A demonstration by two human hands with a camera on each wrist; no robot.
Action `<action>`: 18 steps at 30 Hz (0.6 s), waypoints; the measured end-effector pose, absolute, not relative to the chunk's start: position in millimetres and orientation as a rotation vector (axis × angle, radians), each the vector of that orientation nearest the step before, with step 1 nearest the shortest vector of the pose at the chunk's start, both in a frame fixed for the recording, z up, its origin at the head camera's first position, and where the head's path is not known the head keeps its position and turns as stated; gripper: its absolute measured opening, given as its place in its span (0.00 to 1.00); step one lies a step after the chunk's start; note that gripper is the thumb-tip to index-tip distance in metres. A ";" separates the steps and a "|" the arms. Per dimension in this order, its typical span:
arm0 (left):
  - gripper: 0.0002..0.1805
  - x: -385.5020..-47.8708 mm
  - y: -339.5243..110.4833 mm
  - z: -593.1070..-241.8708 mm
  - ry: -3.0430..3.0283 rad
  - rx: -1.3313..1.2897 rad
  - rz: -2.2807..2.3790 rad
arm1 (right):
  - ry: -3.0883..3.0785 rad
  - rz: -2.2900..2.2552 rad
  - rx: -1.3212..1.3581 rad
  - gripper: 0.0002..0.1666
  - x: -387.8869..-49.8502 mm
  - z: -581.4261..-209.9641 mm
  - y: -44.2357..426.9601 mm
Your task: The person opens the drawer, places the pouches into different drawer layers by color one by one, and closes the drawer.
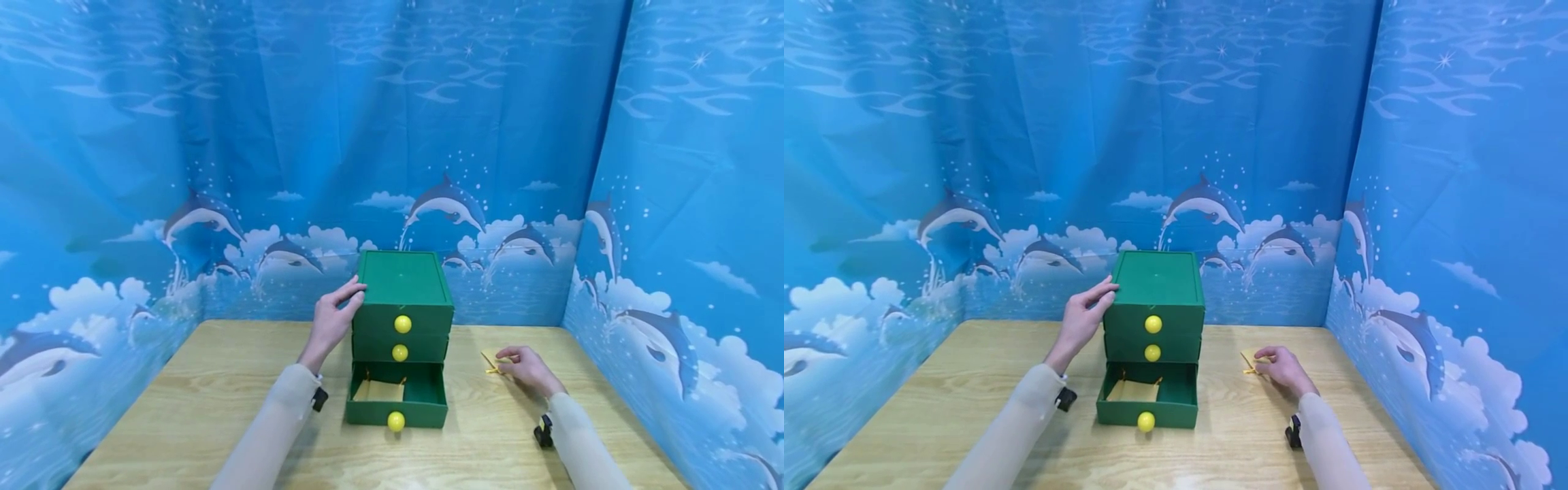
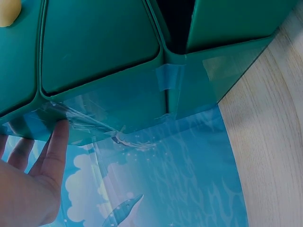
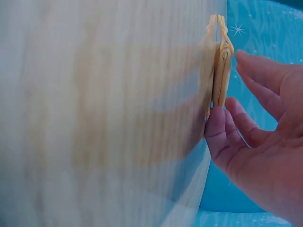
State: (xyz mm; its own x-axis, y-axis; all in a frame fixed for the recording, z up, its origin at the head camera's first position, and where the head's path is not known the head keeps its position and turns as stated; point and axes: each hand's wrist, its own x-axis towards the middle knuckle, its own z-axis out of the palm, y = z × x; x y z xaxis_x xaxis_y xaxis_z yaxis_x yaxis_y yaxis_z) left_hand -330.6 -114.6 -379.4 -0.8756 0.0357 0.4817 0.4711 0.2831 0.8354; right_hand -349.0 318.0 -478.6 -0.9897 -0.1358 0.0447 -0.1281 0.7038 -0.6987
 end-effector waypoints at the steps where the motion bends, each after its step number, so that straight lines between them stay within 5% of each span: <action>1: 0.20 -330.6 -114.4 -379.5 -2.190 -0.455 -1.618 | 2.891 -1.178 -0.222 0.18 -349.3 -478.7 318.1; 18: 0.21 -332.5 -115.2 -380.4 -2.181 -0.463 -1.625 | 2.922 -1.070 -0.266 0.18 -350.7 -482.3 319.5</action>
State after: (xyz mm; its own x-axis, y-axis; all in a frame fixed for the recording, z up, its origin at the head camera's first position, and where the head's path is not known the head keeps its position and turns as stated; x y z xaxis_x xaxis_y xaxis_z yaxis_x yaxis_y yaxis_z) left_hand -332.5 -115.2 -380.4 -0.8734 0.0357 0.4857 0.4756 0.2772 0.8349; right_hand -350.7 319.5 -482.3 -0.9854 -0.1655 0.0409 -0.1528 0.7509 -0.6425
